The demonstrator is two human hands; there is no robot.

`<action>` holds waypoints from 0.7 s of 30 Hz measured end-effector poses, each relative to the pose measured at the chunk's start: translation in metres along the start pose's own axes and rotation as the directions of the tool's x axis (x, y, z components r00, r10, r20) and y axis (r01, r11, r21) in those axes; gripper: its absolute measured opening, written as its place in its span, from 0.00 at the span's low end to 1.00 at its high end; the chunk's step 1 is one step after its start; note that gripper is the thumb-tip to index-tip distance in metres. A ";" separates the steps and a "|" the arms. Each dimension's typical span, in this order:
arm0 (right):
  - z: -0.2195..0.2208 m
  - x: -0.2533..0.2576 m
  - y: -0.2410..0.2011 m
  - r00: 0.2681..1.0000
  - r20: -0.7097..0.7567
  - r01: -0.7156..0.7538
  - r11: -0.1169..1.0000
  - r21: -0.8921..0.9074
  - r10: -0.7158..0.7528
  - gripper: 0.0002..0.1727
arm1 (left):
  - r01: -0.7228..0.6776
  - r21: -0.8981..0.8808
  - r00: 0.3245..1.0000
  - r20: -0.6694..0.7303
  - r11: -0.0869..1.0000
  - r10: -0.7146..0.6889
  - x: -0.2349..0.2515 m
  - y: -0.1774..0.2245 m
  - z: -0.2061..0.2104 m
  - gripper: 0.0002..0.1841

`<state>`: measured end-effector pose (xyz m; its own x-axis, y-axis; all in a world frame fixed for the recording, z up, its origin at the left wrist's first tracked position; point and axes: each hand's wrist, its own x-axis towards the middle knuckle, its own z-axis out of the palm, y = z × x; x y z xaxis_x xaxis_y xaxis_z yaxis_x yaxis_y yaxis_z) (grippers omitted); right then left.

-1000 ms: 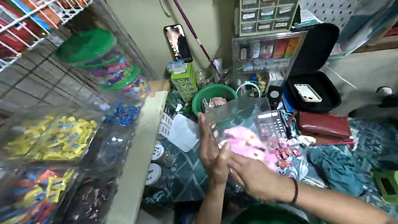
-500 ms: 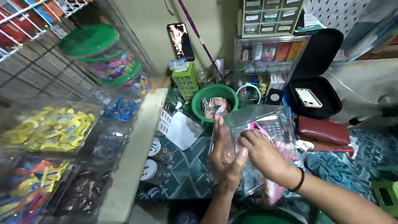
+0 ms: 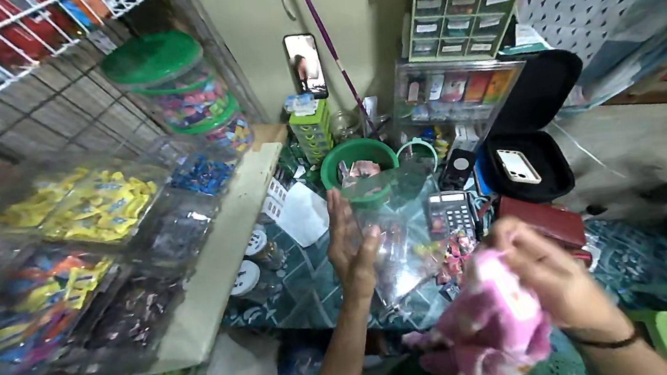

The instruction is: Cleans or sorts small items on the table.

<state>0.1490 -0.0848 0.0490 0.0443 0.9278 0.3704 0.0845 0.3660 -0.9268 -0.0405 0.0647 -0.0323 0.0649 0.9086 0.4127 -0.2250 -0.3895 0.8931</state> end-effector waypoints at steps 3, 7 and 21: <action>-0.019 0.023 -0.052 0.970 -0.134 0.220 0.966 0.136 -0.202 0.11 | 0.083 0.059 0.994 0.060 0.995 -0.087 -0.011 -0.001 0.005 0.40; -0.015 0.054 -0.056 0.931 -0.003 0.363 0.922 0.136 -0.366 0.26 | 0.116 -0.064 0.986 0.125 0.991 -0.107 -0.026 0.007 0.014 0.45; 0.024 0.085 0.044 0.852 0.375 0.499 0.354 -0.791 -0.365 0.08 | -0.075 0.025 0.997 0.028 0.997 0.074 -0.054 0.011 0.007 0.34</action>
<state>0.1325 0.0115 0.0385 -0.3660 0.6844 0.6306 0.8393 0.5355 -0.0940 -0.0394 0.0101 -0.0435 0.0756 0.8725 0.4827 -0.2045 -0.4602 0.8639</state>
